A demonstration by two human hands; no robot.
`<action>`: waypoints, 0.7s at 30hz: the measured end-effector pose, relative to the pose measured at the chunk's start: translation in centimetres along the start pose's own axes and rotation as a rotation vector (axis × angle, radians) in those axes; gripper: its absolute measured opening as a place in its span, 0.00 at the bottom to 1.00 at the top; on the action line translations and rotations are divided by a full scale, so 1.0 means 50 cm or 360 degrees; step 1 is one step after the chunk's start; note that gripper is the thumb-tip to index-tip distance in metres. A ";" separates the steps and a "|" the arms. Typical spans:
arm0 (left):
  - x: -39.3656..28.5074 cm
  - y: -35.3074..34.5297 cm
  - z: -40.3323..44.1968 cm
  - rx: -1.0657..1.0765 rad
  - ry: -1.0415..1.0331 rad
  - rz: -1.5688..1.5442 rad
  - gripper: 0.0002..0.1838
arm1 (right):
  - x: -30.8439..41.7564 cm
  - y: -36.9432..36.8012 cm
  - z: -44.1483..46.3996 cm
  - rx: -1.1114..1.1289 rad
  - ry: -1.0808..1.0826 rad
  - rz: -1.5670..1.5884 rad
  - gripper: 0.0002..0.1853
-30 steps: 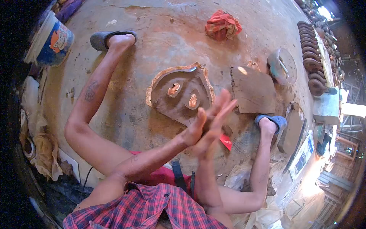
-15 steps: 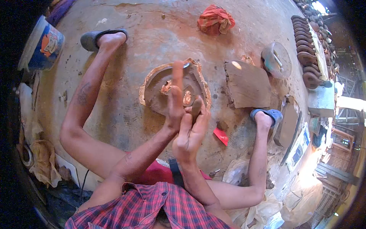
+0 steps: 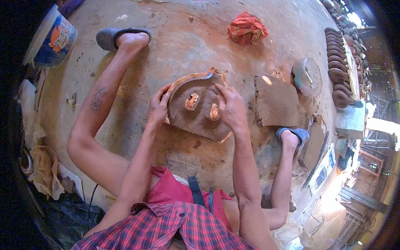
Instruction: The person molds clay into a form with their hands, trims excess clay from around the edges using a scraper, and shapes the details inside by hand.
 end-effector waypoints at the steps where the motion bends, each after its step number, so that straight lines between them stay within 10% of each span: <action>1: 0.006 0.004 -0.014 -0.0033 0.0087 -0.0031 0.21 | -0.005 -0.011 0.013 0.0105 0.0044 -0.0052 0.20; 21: 0.034 -0.051 -0.001 -0.0416 -0.0177 0.0264 0.15 | 0.019 -0.112 0.043 0.0560 0.0149 -0.0737 0.26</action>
Point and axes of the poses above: each hand's wrist, its own z-axis towards the middle knuckle, its own y-axis out of the back of the hand, x = y × z, the point moved 1 cm from there along z, towards the middle knuckle, and after that the axes turned 11 degrees about z, right-handed, at the moved point
